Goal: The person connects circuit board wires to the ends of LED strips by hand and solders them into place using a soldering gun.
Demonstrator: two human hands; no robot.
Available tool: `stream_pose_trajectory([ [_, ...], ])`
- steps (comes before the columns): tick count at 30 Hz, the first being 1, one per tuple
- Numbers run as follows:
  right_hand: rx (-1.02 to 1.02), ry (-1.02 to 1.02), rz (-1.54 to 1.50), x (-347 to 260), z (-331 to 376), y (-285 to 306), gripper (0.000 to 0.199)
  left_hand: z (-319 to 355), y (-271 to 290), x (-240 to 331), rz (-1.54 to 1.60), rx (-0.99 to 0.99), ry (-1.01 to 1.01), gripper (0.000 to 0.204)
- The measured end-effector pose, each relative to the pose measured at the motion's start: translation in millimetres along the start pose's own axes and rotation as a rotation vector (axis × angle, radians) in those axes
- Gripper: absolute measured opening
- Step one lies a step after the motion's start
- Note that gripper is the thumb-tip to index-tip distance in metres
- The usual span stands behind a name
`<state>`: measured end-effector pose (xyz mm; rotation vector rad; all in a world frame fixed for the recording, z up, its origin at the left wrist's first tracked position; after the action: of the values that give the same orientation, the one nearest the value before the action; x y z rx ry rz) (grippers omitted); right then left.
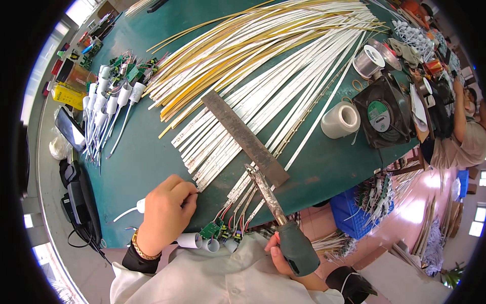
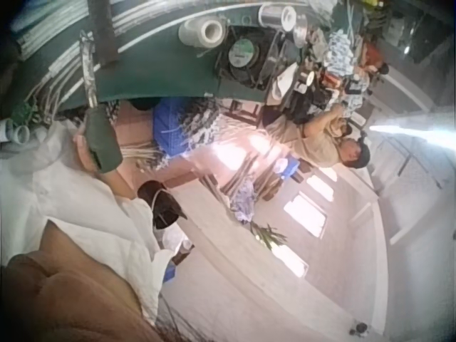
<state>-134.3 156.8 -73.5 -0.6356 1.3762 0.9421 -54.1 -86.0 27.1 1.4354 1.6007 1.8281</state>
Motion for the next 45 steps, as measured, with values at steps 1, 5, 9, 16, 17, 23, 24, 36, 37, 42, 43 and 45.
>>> stream_pose_trajectory([
  [1, 0.081, 0.067, -0.022, -5.6, -3.5, 3.0, 0.027, 2.3, 0.5, 2.4, 0.019, 0.010, -0.019, 0.013],
  [5, 0.198, 0.122, -0.079, -20.0, -9.8, 8.7, 0.024, 0.9, 23.5, 13.9, 0.189, -0.007, -0.151, 0.008],
  [9, 0.204, 0.217, -0.065, -18.4, -4.9, 11.8, 0.027, -31.5, 85.3, -55.5, -0.079, 0.195, -0.042, 0.012],
  [16, 0.100, 0.074, -0.095, -13.9, -2.8, 3.8, 0.042, -87.3, 84.6, -180.8, -0.360, 0.186, 0.124, 0.019],
  [17, 0.103, 0.078, -0.098, -13.8, -3.9, 5.0, 0.042, -90.8, 77.1, -181.8, -0.449, 0.211, 0.119, 0.017],
  [23, 0.201, 0.092, -0.105, -21.2, -7.1, 9.6, 0.025, -53.7, 73.9, -159.7, -0.304, -0.032, 0.038, 0.013],
  [24, 0.142, 0.071, -0.043, -17.0, -7.6, 7.8, 0.025, -35.5, 77.0, -169.5, -0.375, -0.142, 0.155, 0.013],
  [36, 0.105, 0.029, -0.084, -22.4, -9.4, -0.3, 0.031, -68.0, 74.4, -151.3, -0.080, 0.056, 0.113, 0.029],
  [37, 0.056, 0.044, -0.044, -23.4, -8.7, -4.3, 0.037, -74.5, 71.0, -163.7, 0.024, 0.088, 0.236, 0.028],
  [42, 0.181, -0.030, -0.189, -24.7, -4.3, -2.5, 0.029, -99.1, 52.1, -141.8, -0.105, 0.078, 0.070, 0.020],
  [43, 0.197, -0.003, -0.194, -23.5, -2.6, -0.8, 0.030, -95.9, 52.1, -141.1, -0.048, 0.091, 0.081, 0.019],
  [45, 0.162, 0.032, -0.147, -15.3, -3.7, 2.1, 0.030, -83.8, 59.2, -130.8, 0.024, 0.164, 0.030, 0.018],
])
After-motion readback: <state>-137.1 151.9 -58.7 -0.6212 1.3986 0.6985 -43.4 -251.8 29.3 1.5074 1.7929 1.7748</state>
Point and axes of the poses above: each hand's wrist, its own z-axis away from the middle knuckle, its own y-axis out of the back of the hand, x = y × z, the point moved 10 cm from there along -z, towards the middle knuckle, and after that the axes turned 3 degrees about x, right-handed, at the moved point
